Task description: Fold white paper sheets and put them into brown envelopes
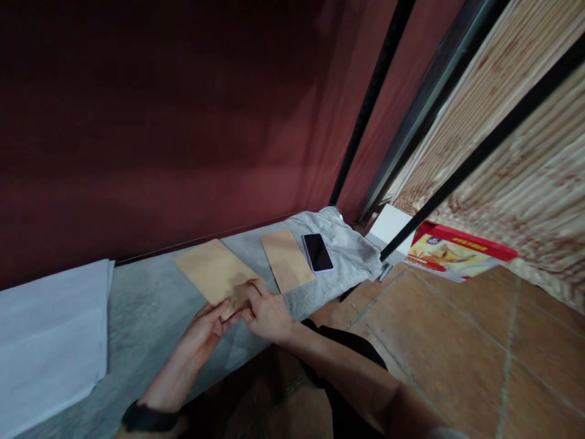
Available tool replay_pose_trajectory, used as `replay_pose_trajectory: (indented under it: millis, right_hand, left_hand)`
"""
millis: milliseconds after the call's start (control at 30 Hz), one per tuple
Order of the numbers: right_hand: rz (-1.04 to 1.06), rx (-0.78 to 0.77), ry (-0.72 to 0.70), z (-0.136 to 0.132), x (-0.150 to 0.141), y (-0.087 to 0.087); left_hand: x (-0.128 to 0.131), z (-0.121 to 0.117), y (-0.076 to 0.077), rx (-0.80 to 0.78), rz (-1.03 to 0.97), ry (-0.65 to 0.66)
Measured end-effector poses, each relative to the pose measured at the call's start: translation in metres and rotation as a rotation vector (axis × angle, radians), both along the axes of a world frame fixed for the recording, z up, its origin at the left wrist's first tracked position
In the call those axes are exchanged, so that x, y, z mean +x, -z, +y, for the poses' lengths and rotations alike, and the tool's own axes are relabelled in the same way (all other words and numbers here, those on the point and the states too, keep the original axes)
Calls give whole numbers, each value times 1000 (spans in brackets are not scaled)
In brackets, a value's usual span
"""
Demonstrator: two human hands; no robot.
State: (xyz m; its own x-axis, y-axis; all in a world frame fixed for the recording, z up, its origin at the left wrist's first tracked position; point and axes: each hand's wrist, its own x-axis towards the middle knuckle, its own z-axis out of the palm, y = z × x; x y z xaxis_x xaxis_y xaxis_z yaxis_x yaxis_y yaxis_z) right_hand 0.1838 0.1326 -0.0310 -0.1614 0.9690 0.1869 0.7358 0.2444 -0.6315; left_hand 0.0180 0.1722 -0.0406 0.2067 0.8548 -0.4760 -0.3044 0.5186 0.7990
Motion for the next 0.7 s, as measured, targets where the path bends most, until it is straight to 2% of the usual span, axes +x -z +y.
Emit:
replay_pose_trajectory:
  millis: [100,167,267,367,467,600,700]
  right_hand:
    - [241,-100,229,2,5,-4]
    - [503,-266,313,5,7,0]
    - [966,-568,320,7,11,6]
    - [1257,-692,226,6,17,9]
    - [1310,-659,170,5,22,8]
    - [1305,-624,206,5,26,12]
    - [1352,-616,224,5,30,20]
  left_hand:
    - [-2,4,-4,4,28,-60]
    - [1,5,-4,23,29,-72]
    - [9,2,-3,50,16,-74]
    - [20,-1,-6,58,3,-52]
    - [29,-3,-12,95,-29,-23]
    - [39,-5,-17,103,-43,-2]
    - [41,-6,-17,117,-44,65]
